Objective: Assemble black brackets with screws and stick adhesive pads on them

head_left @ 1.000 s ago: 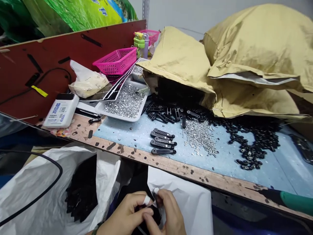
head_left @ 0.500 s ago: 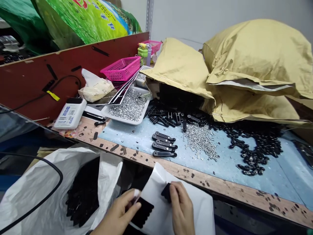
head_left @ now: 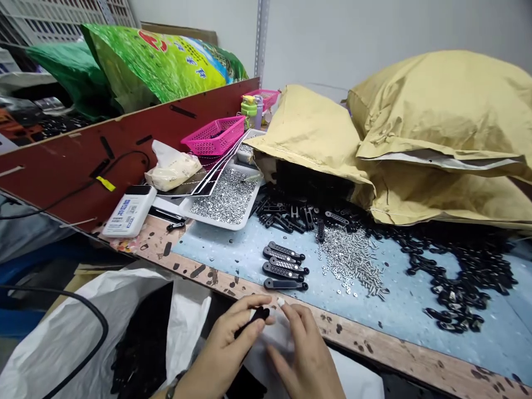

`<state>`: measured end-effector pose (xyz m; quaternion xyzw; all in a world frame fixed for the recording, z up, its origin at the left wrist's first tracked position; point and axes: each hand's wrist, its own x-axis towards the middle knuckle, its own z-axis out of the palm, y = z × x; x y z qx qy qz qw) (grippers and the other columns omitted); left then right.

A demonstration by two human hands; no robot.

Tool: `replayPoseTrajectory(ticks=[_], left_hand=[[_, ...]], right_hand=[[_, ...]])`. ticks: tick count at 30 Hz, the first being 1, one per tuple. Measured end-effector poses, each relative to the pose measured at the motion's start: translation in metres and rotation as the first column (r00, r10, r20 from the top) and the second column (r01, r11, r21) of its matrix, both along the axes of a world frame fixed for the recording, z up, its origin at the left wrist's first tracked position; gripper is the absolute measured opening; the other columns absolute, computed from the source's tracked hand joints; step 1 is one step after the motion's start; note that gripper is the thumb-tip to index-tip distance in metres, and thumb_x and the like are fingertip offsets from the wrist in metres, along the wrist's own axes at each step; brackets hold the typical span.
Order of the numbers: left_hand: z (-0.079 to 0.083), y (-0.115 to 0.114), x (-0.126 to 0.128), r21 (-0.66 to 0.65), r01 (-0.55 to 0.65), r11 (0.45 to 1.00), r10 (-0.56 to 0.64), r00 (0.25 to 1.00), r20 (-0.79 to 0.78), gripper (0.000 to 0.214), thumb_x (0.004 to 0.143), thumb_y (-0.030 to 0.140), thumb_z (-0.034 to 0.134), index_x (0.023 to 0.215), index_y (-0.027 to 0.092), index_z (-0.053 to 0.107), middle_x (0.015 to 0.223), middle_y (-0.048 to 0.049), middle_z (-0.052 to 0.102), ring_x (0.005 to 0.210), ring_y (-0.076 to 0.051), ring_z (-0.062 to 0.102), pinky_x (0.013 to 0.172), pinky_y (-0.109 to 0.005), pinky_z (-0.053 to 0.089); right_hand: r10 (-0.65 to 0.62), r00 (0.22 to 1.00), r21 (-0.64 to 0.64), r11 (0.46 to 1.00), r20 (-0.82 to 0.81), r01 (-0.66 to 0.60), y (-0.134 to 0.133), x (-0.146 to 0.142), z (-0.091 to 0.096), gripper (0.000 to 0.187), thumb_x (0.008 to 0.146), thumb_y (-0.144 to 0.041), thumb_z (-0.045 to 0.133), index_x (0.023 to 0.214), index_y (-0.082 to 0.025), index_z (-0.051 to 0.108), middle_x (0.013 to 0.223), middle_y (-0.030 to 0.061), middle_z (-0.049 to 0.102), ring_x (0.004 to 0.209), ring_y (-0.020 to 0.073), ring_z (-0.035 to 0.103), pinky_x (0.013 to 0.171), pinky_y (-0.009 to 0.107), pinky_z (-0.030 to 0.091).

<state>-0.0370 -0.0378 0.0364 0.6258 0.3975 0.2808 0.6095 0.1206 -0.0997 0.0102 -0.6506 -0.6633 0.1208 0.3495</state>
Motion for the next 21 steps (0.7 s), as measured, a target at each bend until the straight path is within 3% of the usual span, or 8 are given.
replayPoseTrajectory(ticks=[4,7,9,12,15,18,21], left_hand=[[-0.006,0.007,-0.004,-0.021,0.108,0.994,-0.109,0.993,-0.034,0.033,0.095,0.038,0.041,0.12,0.029,0.061,0.141,-0.0038,0.044,0.133,-0.024,0.036,0.111,-0.046,0.028],[-0.007,0.012,-0.004,-0.158,0.11,0.981,-0.11,0.994,0.01,0.042,0.095,0.043,0.042,0.134,0.028,0.049,0.145,-0.0031,0.04,0.137,-0.023,0.029,0.114,-0.046,0.022],[-0.004,0.016,-0.002,-0.298,0.143,0.944,-0.115,0.987,0.11,0.044,0.097,0.046,0.035,0.135,0.027,0.047,0.145,-0.0023,0.041,0.136,-0.024,0.031,0.114,-0.046,0.02],[0.003,0.023,0.002,-0.483,0.237,0.843,-0.079,0.943,0.324,0.053,0.099,0.05,0.022,0.135,0.021,0.049,0.142,-0.004,0.045,0.136,-0.025,0.031,0.116,-0.045,0.013],[0.006,0.025,0.002,-0.541,0.311,0.782,-0.063,0.902,0.427,0.064,0.098,0.055,0.012,0.136,0.018,0.048,0.146,-0.004,0.04,0.14,-0.025,0.021,0.116,-0.043,0.003],[0.001,0.024,-0.004,-0.478,0.314,0.82,-0.157,0.927,0.34,0.065,0.096,0.059,0.009,0.142,0.023,0.037,0.152,0.0007,0.026,0.142,-0.024,0.009,0.116,-0.044,0.0],[-0.004,0.022,-0.011,-0.336,0.291,0.896,-0.254,0.956,0.15,0.064,0.094,0.062,0.014,0.147,0.025,0.023,0.155,0.0026,0.014,0.143,-0.022,0.002,0.116,-0.044,-0.002]], right_hand=[[0.049,0.98,0.051,0.998,-0.195,-0.04,0.01,0.008,0.013,0.029,0.089,-0.021,0.049,0.118,-0.023,0.052,0.102,0.0095,0.052,0.086,0.0202,0.058,0.07,0.032,0.054],[0.097,0.969,0.077,0.994,-0.229,-0.081,0.019,0.008,0.023,0.026,0.089,-0.018,0.048,0.114,-0.023,0.055,0.103,0.01,0.051,0.083,0.019,0.058,0.067,0.031,0.054],[0.08,0.98,0.125,0.99,-0.183,-0.058,0.023,0.009,0.028,0.027,0.088,-0.017,0.05,0.114,-0.023,0.054,0.104,0.0105,0.05,0.086,0.0204,0.057,0.069,0.033,0.054],[0.085,0.996,0.235,0.969,-0.04,-0.073,0.026,0.01,0.031,0.029,0.084,-0.01,0.054,0.111,-0.02,0.056,0.101,0.0108,0.051,0.09,0.0221,0.055,0.07,0.035,0.052],[0.126,0.989,0.265,0.954,0.072,-0.14,0.03,0.007,0.033,0.02,0.082,-0.014,0.059,0.102,-0.017,0.059,0.096,0.0107,0.055,0.086,0.0228,0.055,0.068,0.035,0.051],[0.141,0.985,0.228,0.96,0.101,-0.161,0.034,0.001,0.033,0.014,0.08,-0.019,0.063,0.093,-0.017,0.059,0.093,0.0106,0.058,0.083,0.0227,0.057,0.065,0.034,0.051],[0.106,0.992,0.163,0.982,-0.073,-0.093,0.036,-0.005,0.031,0.009,0.083,-0.012,0.056,0.087,-0.018,0.06,0.096,0.0103,0.06,0.085,0.0212,0.058,0.07,0.033,0.05]])
